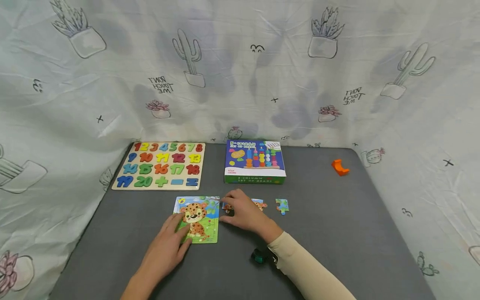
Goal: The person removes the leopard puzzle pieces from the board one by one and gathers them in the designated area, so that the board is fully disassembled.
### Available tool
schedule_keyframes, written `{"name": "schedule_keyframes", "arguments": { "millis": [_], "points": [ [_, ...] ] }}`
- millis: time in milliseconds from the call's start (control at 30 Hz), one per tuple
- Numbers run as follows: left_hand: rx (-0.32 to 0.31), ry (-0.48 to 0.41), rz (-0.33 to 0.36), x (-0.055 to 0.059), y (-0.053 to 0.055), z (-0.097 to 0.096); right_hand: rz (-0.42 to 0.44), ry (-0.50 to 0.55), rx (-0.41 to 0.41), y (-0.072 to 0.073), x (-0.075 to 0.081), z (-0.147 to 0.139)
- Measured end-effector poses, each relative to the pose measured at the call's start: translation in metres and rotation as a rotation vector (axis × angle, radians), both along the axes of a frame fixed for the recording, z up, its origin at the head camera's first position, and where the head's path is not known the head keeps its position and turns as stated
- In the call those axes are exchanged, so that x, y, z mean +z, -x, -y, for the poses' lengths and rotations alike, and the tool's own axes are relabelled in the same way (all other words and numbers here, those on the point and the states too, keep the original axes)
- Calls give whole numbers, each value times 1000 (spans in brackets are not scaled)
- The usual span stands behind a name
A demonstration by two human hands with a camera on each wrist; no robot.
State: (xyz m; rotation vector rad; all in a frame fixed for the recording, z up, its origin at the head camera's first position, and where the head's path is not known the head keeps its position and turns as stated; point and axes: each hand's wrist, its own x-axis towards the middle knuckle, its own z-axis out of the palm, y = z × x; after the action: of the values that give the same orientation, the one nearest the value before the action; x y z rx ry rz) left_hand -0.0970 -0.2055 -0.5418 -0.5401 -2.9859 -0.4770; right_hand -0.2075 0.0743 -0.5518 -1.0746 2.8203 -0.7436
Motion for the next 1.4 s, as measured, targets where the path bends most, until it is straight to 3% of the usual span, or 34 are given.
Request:
{"name": "schedule_keyframes", "arguments": {
  "millis": [67, 267, 433, 567, 767, 1067, 1400],
  "points": [
    [-17, 4, 15, 2, 2, -1, -12, -7, 18, -5, -1, 9],
    [-40, 32, 149, 6, 3, -3, -54, -64, 71, -15, -6, 26],
    [-94, 38, 198, 5, 1, -2, -94, -83, 82, -19, -8, 31],
    [-112, 21, 231, 3, -1, 0, -67, -86, 60, -20, -4, 34],
    [-93, -1, 291, 3, 1, -1, 49, -76, 23, -17, 3, 38],
    [-61, 10, 298, 0, 1, -7, 118, -84, 6, -13, 7, 39],
    [-66, 9, 286, 2, 2, -7, 91, -71, 29, -10, 7, 39]
  ]
}}
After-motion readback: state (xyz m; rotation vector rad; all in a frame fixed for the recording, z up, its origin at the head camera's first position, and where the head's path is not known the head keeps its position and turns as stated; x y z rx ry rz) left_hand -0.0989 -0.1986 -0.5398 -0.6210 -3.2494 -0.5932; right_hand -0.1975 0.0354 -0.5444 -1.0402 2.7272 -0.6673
